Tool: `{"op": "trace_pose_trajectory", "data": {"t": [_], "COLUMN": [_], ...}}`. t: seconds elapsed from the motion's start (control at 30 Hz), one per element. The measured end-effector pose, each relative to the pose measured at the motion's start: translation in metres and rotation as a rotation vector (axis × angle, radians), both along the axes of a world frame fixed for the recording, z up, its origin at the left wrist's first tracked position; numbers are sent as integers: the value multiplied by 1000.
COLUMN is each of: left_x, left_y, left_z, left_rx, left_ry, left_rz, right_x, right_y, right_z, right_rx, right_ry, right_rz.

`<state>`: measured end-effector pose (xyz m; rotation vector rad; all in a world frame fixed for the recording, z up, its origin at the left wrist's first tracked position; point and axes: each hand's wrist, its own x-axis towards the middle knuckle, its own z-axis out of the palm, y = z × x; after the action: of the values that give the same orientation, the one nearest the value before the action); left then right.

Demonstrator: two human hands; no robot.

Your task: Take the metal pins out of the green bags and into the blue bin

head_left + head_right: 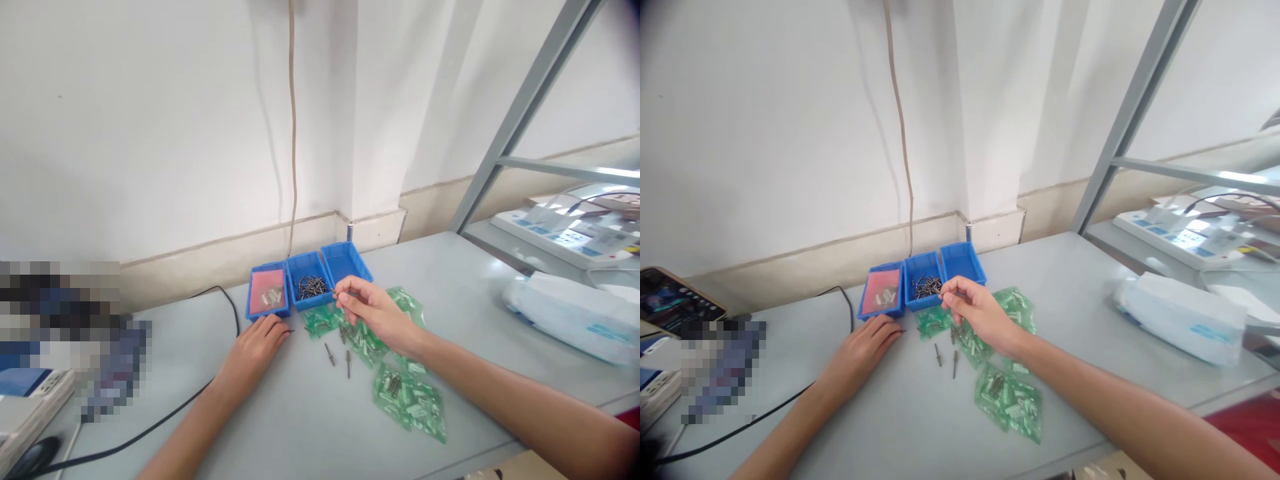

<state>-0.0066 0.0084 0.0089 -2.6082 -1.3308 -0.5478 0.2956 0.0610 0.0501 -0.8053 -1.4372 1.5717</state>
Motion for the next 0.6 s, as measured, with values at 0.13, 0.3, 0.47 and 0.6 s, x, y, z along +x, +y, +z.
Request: {"op": "trace_pose_trajectory", "data": {"t": [0.13,0.3,0.47,0.6], "left_x": [-1,0,-1,-3], "left_y": [-1,-2,-2,-1], "left_z": [0,2,0,-4], "left_rx": [-6,-12,-3,-6], "left_ry": [-9,-22,-34,-24], "left_rz": [-10,-17,-23,-25], "right_x": [0,-2,-3,-3], "right_y": [-2,-3,-3,-5], "right_z": [1,3,-1,1], "right_rx": [-129,-285,-326,-301], "right_ry": [103,254,326,271], "right_rz": [86,158,146,175]}}
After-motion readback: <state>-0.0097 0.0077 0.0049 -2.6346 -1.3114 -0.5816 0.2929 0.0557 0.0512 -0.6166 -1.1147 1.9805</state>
